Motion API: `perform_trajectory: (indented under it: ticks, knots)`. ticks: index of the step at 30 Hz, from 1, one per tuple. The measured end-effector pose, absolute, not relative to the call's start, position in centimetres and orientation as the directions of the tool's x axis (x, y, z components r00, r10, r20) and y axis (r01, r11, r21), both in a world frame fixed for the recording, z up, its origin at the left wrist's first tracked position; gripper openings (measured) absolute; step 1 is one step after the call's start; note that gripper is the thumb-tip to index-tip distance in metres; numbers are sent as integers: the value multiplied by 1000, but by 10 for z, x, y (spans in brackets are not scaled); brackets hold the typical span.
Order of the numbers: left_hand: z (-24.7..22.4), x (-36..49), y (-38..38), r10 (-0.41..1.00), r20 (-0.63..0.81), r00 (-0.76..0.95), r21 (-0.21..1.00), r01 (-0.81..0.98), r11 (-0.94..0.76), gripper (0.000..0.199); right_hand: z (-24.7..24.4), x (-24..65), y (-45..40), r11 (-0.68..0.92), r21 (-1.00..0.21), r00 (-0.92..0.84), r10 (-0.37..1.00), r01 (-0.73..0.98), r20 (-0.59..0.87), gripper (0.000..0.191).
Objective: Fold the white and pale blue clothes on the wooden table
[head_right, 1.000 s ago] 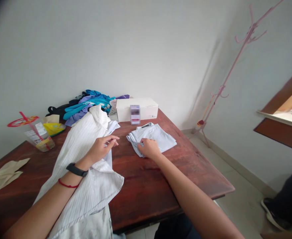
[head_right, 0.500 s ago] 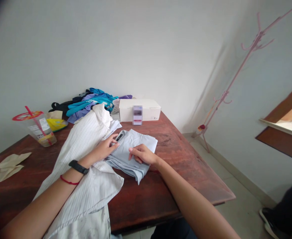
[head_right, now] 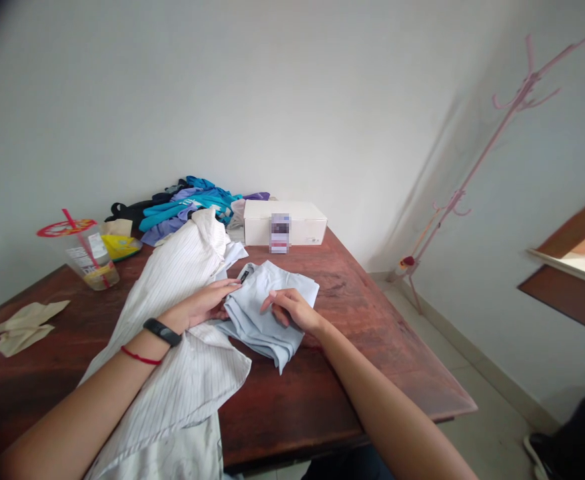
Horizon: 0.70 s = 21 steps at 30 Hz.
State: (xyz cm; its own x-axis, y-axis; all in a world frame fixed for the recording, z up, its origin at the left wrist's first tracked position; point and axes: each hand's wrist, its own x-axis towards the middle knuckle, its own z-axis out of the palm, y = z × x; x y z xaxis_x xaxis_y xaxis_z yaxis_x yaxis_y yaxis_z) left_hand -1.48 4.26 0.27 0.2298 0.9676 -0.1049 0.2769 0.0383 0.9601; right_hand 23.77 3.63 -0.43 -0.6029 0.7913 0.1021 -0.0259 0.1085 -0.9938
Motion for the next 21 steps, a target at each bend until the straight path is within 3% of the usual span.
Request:
perform_trajectory:
  ticks: [4, 8, 12, 16, 21]
  knots:
    - [6, -11, 42, 946, -233, 225, 952, 251, 175, 35, -4, 237, 36, 94, -995, -579, 811, -11, 83, 54]
    - [3, -10, 47, 990, -78, 114, 948, 315, 38, 38, -8, 238, 38, 105, -993, -587, 802, -48, 113, 51]
    - [-6, -8, 52, 998, 62, 7, 917, 394, -60, 55, -10, 237, 40, 105, -993, -585, 803, -58, 120, 47]
    - [-11, -6, 49, 970, 227, 86, 827, 508, -239, 69, -10, 235, 40, 98, -994, -586, 804, -38, 101, 44]
    - [-7, -8, 42, 970, 165, 179, 701, 670, -243, 51, -7, 238, 42, 168, -985, -513, 850, 48, 120, 42]
